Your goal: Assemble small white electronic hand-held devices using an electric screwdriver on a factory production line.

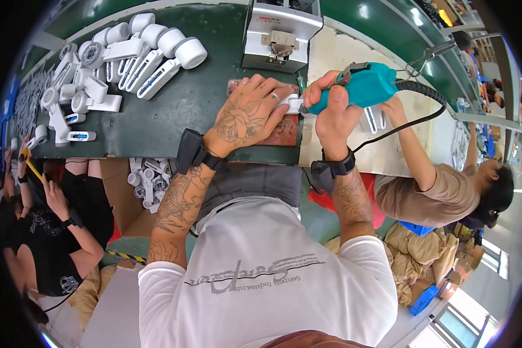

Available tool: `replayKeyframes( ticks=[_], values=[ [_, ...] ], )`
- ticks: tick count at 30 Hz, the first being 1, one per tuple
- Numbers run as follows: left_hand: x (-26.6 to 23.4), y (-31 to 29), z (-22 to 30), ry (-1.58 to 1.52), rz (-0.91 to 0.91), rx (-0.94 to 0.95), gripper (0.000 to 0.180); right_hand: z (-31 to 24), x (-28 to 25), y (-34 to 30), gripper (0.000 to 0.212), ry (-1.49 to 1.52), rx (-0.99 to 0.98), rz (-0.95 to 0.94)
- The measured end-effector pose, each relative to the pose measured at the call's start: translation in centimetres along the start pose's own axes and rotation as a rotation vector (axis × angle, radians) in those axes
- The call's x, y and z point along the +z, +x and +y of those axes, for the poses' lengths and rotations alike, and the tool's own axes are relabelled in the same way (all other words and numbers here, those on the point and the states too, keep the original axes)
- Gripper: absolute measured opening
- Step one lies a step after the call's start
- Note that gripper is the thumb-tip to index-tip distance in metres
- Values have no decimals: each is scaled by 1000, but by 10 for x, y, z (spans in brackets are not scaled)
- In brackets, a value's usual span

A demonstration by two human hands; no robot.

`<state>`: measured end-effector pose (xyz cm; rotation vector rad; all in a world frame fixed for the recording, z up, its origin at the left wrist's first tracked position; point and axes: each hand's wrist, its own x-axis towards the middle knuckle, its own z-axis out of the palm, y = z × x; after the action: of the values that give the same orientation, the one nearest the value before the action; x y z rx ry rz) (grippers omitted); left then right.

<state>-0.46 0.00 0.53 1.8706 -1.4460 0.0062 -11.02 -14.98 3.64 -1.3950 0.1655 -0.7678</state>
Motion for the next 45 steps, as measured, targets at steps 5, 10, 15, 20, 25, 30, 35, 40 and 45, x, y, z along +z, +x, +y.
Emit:
replayKeyframes(
  ticks=[5,10,15,20,25,30,35,40,45],
  values=[
    [-1,3,3,37,-27,8,33,-1,-3,1,52,34,21,-26],
    [0,3,7,40,-8,-15,34,-2,0,-3,53,46,25,10],
    [3,-6,9,-16,41,93,39,-15,-5,-18,63,59,58,78],
    [9,-27,24,53,16,-17,39,-39,-12,-40,64,240,-88,107],
    [-4,-36,20,-31,57,-27,33,-35,-9,-51,68,125,14,213],
    [-43,-60,1,-260,394,-391,25,-40,-39,-67,69,13,-73,167],
    [-142,-94,-37,-520,983,-862,36,-29,-28,-65,61,91,-128,84],
    [-241,-149,-135,103,1107,-834,49,-30,-11,-63,71,72,-74,49],
    [-294,-141,-181,296,1045,-909,55,-37,-6,-66,72,14,-55,14]
  ],
)
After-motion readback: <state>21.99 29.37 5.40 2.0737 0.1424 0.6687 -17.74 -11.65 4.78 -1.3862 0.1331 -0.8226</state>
